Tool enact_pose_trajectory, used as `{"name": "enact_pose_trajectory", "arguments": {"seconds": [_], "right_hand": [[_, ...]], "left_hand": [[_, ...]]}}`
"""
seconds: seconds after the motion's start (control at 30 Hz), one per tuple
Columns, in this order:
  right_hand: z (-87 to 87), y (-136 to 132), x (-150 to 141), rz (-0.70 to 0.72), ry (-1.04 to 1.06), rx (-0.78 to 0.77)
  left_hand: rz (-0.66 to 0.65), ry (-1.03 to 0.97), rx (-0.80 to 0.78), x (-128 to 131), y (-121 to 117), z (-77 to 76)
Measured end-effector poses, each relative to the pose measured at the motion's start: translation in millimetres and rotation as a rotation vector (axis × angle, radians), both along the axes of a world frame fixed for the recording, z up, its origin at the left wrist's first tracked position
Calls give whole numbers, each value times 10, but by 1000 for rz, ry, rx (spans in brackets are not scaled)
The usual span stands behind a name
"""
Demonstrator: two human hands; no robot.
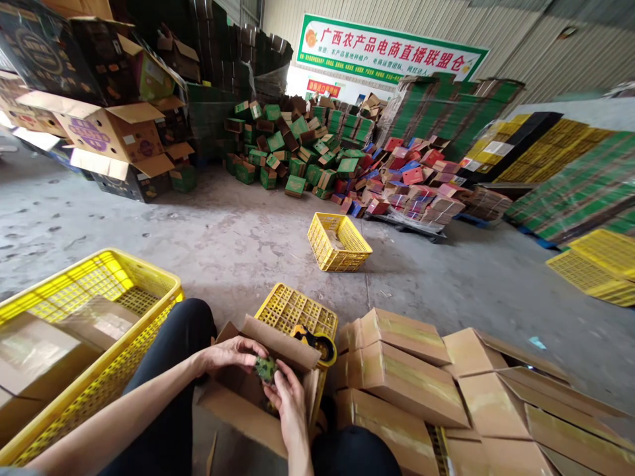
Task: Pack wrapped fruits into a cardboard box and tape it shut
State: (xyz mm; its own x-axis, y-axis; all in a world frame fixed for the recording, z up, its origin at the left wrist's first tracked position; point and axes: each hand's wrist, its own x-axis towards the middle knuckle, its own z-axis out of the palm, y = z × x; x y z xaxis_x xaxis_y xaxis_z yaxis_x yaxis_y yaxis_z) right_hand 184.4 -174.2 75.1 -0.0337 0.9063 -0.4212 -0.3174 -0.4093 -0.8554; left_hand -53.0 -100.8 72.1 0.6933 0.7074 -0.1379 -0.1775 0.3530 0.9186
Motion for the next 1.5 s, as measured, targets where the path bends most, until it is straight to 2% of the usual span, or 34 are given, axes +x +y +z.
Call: {"name": "enact_pose_trajectory", "arguments": {"seconds": [0.1,0.3,0.4,0.5,0.7,0.83,0.9,1.0,1.17,1.37,1.5], "right_hand": [[-21,6,-2,37,-27,15],[-101,-19,-6,130,-74,57],[-130,-4,13,143,-214,125],[-157,40,35,94,-353,199],[-177,69,24,46,-307,146],[-126,4,-28,109,-289,56],[-112,-28,-47,140,-278,27],[-126,-47,-48,175,-307,64],[-161,-8,-30,237,-360,186],[-77,19,-60,193,-244,150],[-70,13,-77,189,-205,126]], "left_hand": [[37,24,-18,5,-9,-24],[176,35,-40,22,25,-183],[176,30,-15,30,45,-222],[173,16,18,32,56,-233],[123,2,83,32,81,-343],[79,-44,104,58,69,-418],[49,-52,65,67,52,-407],[26,-17,14,64,36,-337],[65,49,60,36,18,-189],[-57,103,-36,33,-48,-79],[-41,84,-47,44,-45,-81]]}}
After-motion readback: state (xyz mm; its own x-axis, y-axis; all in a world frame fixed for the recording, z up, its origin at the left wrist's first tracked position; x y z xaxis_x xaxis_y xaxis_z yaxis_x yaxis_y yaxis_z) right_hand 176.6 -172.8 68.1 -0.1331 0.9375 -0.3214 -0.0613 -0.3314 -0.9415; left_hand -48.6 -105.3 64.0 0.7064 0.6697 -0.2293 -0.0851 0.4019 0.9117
